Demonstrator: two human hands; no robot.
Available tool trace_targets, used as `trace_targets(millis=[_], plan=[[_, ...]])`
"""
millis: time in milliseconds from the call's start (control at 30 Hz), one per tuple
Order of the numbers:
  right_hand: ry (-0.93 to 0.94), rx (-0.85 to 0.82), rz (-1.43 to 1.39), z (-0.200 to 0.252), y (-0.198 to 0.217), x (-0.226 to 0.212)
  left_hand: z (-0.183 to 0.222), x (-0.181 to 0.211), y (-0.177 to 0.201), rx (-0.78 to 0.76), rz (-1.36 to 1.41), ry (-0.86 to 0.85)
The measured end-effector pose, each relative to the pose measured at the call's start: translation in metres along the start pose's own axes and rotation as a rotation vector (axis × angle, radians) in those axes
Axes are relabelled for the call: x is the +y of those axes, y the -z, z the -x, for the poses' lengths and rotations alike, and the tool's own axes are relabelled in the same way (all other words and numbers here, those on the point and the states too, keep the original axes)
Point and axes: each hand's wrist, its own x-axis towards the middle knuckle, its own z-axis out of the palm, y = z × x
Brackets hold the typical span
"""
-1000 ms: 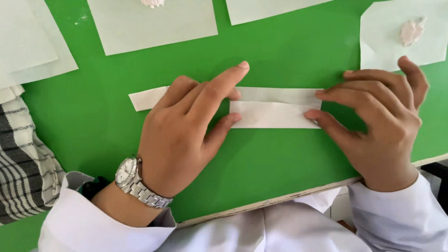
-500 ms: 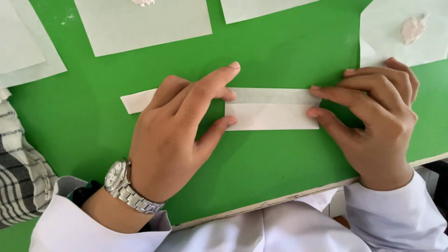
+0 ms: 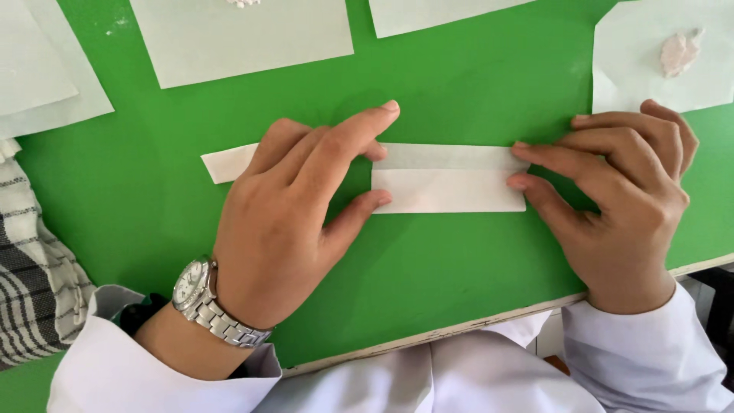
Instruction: The person folds a small square of white paper over a pile of pink powder to create a sealed rectangular pharmaceutical packet on a green counter.
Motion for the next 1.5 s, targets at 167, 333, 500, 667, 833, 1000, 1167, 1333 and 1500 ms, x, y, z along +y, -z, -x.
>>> trace_targets(millis=[167, 333, 500, 667, 833, 1000, 1167, 1333, 1500], plan=[[0.004, -0.001, 0.0, -0.0014, 0.0009, -0.0013, 0.0001, -0.0001, 0.0003, 0.001, 0.007, 0.005], [-0.004, -0.007, -0.006, -0.0016, 0.0019, -0.0025, 0.0001, -0.0008, 0.0008, 0.002, 0.019, 0.004], [-0.011, -0.009, -0.008, -0.0013, 0.0018, -0.0028, 0.0008, -0.0015, 0.0001, 0.017, -0.018, -0.003], [-0.023, -0.018, -0.014, -0.0017, 0.0029, -0.0041, 0.0006, -0.0018, 0.0003, 0.025, -0.03, -0.018], [-0.026, -0.017, -0.013, -0.0014, 0.0029, -0.0041, 0.0006, -0.0013, 0.0008, 0.023, -0.04, -0.017], [-0.024, -0.019, -0.01, -0.0022, 0.0035, -0.0051, 0.0004, -0.001, 0.0005, 0.024, -0.039, -0.011], [-0.017, -0.017, 0.004, -0.0018, 0.0031, -0.0045, 0.0007, -0.0003, 0.0001, 0.029, -0.051, -0.005], [-0.015, -0.016, 0.007, -0.0016, 0.0033, -0.0046, 0.001, -0.0005, -0.0002, 0.024, -0.047, -0.004], [-0.008, -0.012, 0.014, -0.0014, 0.0033, -0.0039, 0.001, -0.0006, -0.0003, 0.033, -0.062, -0.015]])
